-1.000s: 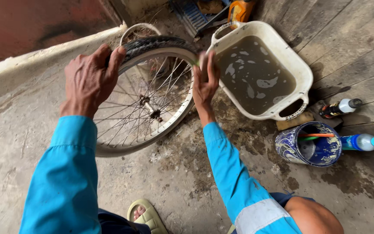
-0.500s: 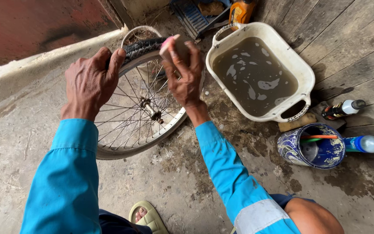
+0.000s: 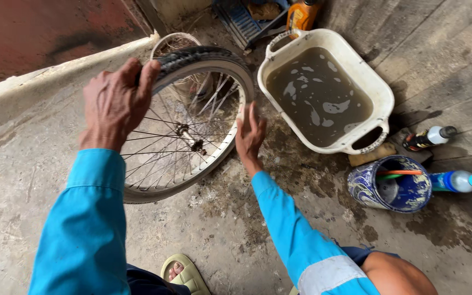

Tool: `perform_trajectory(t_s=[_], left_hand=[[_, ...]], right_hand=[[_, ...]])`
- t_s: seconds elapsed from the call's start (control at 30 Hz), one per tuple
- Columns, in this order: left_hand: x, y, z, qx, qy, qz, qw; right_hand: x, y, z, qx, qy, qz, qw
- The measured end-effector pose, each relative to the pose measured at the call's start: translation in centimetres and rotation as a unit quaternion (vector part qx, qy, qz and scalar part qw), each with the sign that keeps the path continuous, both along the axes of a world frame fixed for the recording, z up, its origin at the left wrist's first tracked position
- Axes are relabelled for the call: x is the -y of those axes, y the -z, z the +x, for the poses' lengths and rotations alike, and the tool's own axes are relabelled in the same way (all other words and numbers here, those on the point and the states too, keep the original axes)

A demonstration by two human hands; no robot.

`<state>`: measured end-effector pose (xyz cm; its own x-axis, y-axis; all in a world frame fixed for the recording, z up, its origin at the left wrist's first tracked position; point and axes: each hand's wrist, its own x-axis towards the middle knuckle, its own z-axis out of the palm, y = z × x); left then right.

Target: The person scrubs a bicycle wheel with a sponge and a brush, rotating the wheel to clean the tire, rim, and spokes, then rinses the wheel in a basin of soapy water.

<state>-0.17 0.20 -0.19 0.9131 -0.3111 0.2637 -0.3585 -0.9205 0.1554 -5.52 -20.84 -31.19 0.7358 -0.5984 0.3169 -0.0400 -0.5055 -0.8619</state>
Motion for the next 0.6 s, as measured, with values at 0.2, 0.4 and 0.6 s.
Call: perform_trajectory(t_s=[0.2,0.4,0.6], left_hand=[[-0.3,-0.2,-0.2,0.014,0.015,-0.013,1.0],[-0.6,0.0,-0.3,0.008,-0.003,-0.006,1.0],[-0.5,0.1,-0.1,-0.001,-0.01,-0.006,1.0]], right_hand=[[2.1,-6.4,5.1,0.209,-0.023,-0.101,0.972],[0.4,-0.9,0.9,-0.05,0.028,0.064,0.996],[-0.1,2.0,-1.0,0.026,-0.01,0.058,0.998]])
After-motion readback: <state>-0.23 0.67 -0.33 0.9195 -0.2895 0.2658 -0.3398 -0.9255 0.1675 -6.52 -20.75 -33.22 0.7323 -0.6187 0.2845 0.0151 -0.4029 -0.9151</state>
